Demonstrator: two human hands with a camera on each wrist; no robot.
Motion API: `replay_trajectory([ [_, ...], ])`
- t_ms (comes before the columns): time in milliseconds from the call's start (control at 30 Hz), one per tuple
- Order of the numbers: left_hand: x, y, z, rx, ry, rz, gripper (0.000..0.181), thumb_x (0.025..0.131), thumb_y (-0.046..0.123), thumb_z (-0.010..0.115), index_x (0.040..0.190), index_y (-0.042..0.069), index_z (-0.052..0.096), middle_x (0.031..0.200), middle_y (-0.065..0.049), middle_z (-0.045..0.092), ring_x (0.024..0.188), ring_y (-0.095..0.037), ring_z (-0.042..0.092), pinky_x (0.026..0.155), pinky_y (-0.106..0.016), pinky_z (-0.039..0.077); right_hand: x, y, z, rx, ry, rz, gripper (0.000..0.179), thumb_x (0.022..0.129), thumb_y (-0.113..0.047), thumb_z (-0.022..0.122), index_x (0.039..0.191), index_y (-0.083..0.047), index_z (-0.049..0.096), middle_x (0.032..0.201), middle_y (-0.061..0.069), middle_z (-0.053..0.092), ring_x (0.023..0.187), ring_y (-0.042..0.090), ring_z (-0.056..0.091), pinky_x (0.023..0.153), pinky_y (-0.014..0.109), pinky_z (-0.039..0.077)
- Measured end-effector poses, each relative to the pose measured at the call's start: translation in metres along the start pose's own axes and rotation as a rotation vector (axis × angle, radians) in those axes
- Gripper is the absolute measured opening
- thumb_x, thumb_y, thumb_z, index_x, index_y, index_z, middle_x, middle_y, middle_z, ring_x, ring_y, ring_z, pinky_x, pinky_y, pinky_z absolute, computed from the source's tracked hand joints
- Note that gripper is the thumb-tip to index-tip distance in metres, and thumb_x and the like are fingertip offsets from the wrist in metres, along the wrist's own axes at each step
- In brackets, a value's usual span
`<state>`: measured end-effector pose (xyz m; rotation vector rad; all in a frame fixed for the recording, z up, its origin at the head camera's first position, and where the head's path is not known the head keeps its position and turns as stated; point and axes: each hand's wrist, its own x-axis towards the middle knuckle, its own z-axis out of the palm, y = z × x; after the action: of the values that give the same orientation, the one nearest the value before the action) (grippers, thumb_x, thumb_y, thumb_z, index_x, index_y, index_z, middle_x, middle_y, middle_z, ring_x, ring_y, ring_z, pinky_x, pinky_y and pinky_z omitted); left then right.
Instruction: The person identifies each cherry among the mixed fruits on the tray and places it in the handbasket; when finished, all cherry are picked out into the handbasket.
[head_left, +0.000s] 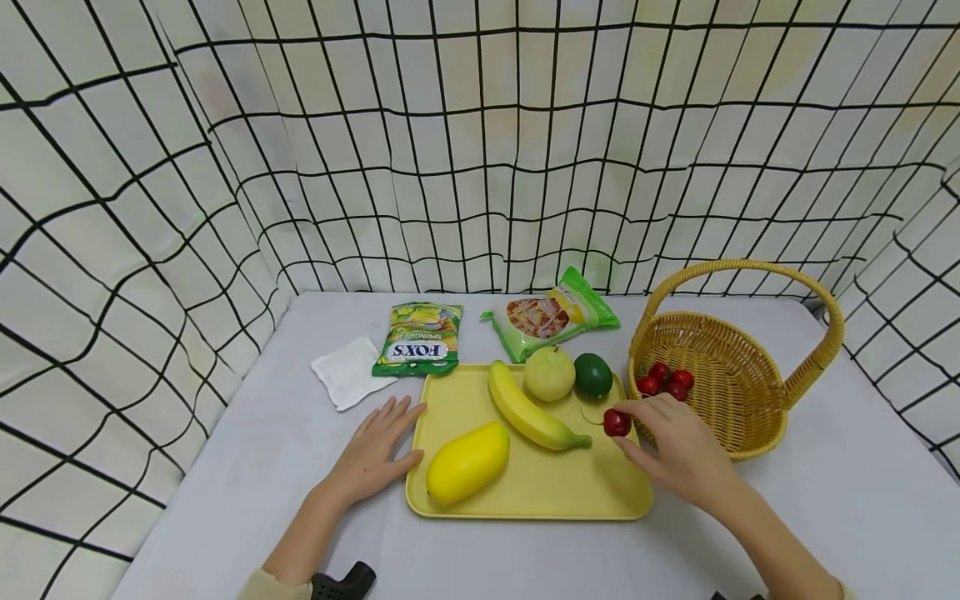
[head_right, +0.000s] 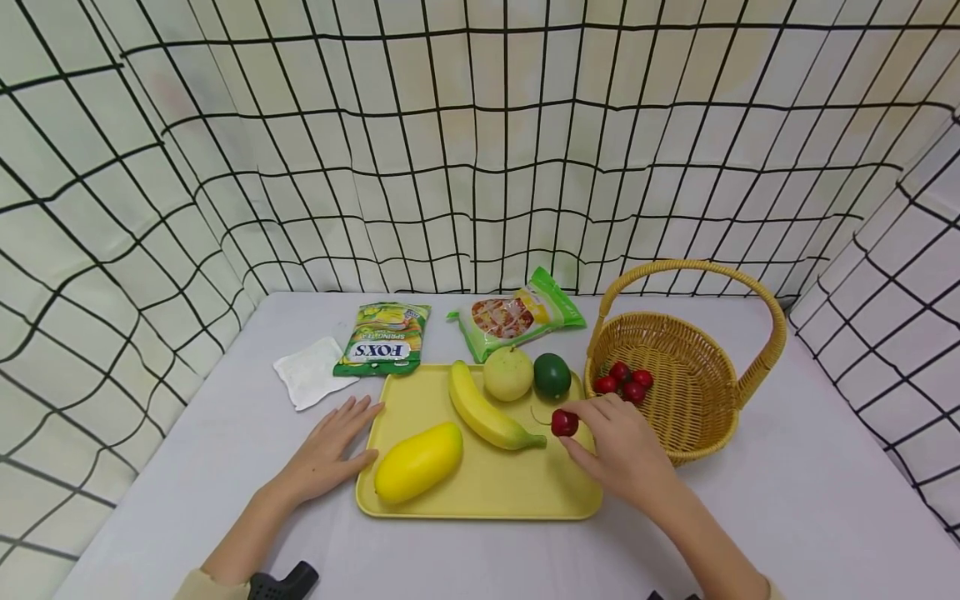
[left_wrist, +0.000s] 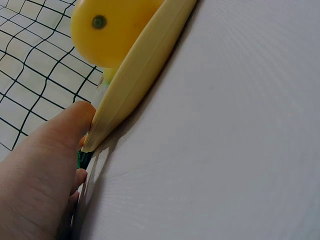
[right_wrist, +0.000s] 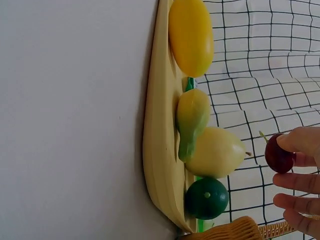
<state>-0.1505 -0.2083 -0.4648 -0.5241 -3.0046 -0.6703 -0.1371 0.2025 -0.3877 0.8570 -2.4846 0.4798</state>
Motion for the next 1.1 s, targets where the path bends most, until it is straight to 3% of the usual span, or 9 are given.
replay_trajectory([
  [267, 0.0, 0.0, 0.0, -0.003, -0.001, -0.002, 0.066, 0.085, 0.045, 0.056, 0.142, 0.019, 0.035, 0.148, -0.011, 0.026, 0.137, -0.03, 0.014, 0.11, -0.049, 0.009, -0.005, 0.014, -0.011, -0.035, 0.005, 0.11, 0.04, 0.068, -0.02, 0.079, 0.103, -0.01, 0.063, 0.09, 0.0, 0.063, 0.084, 0.015, 0.055, 0.069, 0.036, 0.05],
  [467, 0.0, 0.0, 0.0, -0.003, 0.005, 0.003, 0.065, 0.086, 0.044, 0.056, 0.142, 0.018, 0.036, 0.148, -0.011, 0.027, 0.137, -0.031, 0.015, 0.11, -0.05, 0.009, -0.007, 0.027, -0.017, -0.053, 0.018, 0.139, 0.041, 0.068, -0.018, 0.079, 0.103, -0.005, 0.062, 0.089, 0.007, 0.064, 0.082, 0.021, 0.057, 0.066, 0.039, 0.051],
  [1100, 0.0, 0.001, 0.0, -0.011, 0.01, 0.01, 0.065, 0.086, 0.043, 0.056, 0.142, 0.017, 0.036, 0.148, -0.012, 0.026, 0.137, -0.031, 0.015, 0.109, -0.05, 0.009, -0.014, 0.061, -0.012, 0.019, -0.112, 0.312, 0.029, 0.078, -0.016, 0.07, 0.102, -0.002, 0.062, 0.092, 0.012, 0.065, 0.086, 0.03, 0.058, 0.068, 0.046, 0.051],
])
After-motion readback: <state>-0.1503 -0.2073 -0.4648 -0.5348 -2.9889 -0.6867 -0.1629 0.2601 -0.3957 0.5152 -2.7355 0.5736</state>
